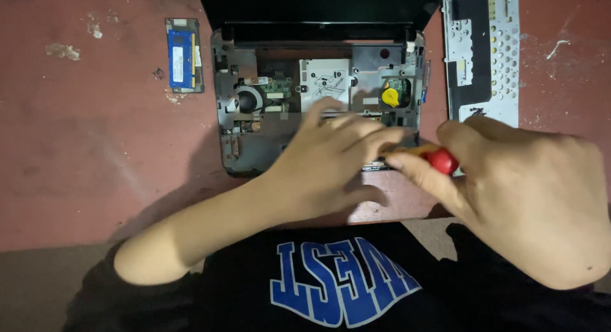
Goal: Disassembling and reassembling internal components of a laptop using a screwdriver
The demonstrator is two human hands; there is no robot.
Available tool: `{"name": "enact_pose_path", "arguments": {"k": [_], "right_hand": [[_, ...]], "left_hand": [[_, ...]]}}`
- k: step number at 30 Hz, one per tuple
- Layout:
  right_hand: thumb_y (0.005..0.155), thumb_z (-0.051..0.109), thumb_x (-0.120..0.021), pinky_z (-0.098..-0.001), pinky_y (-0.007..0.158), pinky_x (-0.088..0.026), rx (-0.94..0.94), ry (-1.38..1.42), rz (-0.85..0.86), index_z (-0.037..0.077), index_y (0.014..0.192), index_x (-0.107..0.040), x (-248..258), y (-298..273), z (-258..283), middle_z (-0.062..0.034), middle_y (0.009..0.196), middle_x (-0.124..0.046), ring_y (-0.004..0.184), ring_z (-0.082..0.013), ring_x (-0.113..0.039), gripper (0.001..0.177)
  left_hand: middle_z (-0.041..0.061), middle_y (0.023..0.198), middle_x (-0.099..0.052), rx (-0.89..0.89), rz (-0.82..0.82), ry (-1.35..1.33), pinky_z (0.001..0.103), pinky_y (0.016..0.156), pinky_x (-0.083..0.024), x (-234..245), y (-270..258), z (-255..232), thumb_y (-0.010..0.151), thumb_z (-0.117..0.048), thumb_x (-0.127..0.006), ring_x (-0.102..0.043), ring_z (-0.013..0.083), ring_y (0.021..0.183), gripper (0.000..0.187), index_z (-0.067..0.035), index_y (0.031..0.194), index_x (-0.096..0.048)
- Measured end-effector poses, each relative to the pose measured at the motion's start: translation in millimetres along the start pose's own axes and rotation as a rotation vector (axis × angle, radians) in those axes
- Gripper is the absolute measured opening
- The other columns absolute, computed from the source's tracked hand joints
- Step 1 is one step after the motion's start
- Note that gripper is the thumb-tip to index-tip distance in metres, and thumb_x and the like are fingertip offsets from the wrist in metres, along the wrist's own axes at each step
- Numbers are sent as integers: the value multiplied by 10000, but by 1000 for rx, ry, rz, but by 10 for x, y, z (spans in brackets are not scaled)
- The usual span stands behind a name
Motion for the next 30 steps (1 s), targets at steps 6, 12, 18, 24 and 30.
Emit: {"name": "enact_pose_path", "arguments": {"k": [6, 12, 18, 24, 30], "right_hand": [[822, 958, -312, -287, 401, -426, -88, -59, 95, 211, 900, -582, -53, -143, -43, 63, 547, -575, 445, -129, -595, 798], [801, 21, -596, -432, 746, -565, 435, 438, -191, 143, 1423, -465, 302, -265, 21, -156, 1344, -563, 981, -312, -621, 647], [940, 170, -656, -412, 714, -498, 317, 462, -285, 29, 1168, -666, 502, -90, 7, -92, 970, -656, 763, -292, -627, 268], [959, 678, -636, -340, 531, -439, 139, 155, -131, 106, 763, -552, 193, -67, -86, -12, 674, -491, 527, -198, -509, 611], [919, 748, -571, -370, 484, -392, 190, 163, -148, 133, 703, -555, 126, -71, -28, -12, 574, -454, 467, -205, -460, 651]], "left_hand": [[45, 916, -698, -192, -338, -262, 446, 1027, -340, 175, 199, -139, 868, -184, -773, -680, 231, 855, 231, -87, 1012, -621], [4, 1016, -662, -324, -91, -378, 455, 1061, -319, 221, 224, -72, 825, 37, -684, -639, 211, 993, 292, -112, 1061, -598], [2, 1386, -687, -308, -4, -564, 343, 1145, -379, 177, 121, 56, 1175, -282, -421, -651, 180, 1399, 571, -248, 1609, -50], [103, 1462, -481, -235, 55, -812, 385, 1213, -451, 87, 187, 30, 864, -314, -863, -536, 255, 1362, 1042, -139, 1547, -95], [83, 941, -556, -333, -102, -645, 379, 839, -456, 89, 250, 4, 899, -5, -655, -568, 239, 880, 199, -60, 1011, -500]]}}
Point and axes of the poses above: each hand's wrist, its own y-axis towards the middle knuckle, its own x-axis out of the back of the hand, z = x × y, the point moved 7 cm from there along y, towards the middle knuckle
